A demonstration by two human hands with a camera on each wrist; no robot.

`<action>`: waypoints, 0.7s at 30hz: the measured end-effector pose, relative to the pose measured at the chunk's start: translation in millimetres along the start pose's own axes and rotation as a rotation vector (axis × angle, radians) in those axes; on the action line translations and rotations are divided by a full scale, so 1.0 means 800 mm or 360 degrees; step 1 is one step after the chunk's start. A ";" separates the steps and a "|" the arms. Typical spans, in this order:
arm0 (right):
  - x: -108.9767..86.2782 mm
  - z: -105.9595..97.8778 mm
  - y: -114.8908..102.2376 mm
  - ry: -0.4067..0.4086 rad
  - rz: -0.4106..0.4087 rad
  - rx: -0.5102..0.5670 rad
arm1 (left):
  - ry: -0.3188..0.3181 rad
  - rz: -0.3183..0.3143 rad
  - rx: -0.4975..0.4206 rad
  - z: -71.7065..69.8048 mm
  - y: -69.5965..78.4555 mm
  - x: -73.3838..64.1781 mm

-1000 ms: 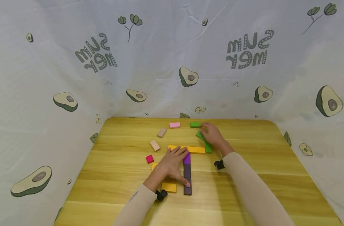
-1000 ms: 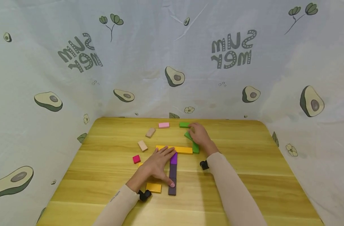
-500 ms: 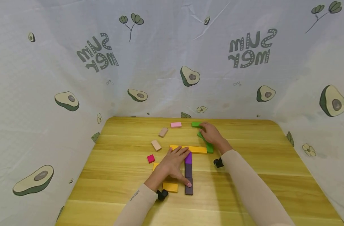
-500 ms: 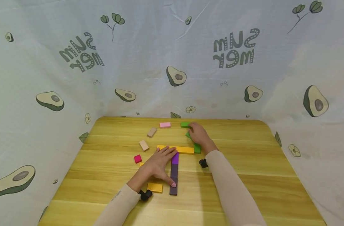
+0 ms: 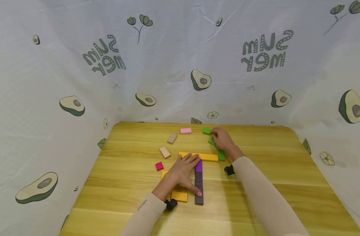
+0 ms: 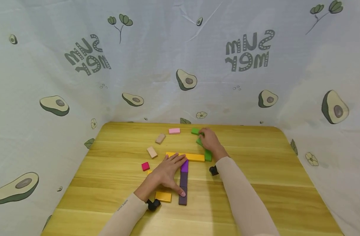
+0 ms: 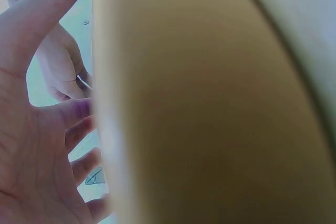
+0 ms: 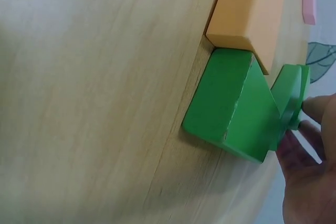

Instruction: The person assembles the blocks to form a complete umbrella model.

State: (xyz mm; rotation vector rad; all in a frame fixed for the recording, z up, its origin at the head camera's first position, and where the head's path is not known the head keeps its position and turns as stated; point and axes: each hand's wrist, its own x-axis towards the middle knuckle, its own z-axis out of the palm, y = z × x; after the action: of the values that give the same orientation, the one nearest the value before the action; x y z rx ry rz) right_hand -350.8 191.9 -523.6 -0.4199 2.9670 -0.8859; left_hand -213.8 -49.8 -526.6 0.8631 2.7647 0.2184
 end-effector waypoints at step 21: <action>0.000 -0.006 0.022 0.0096 0.0144 0.0068 | 0.0006 -0.0001 0.0006 0.001 0.000 -0.001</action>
State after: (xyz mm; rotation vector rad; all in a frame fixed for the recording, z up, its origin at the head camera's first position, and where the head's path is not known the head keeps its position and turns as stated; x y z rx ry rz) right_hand -355.4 208.8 -529.0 -0.2603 2.9873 -0.9676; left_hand -213.1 -49.8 -526.9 0.8637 2.7696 0.2147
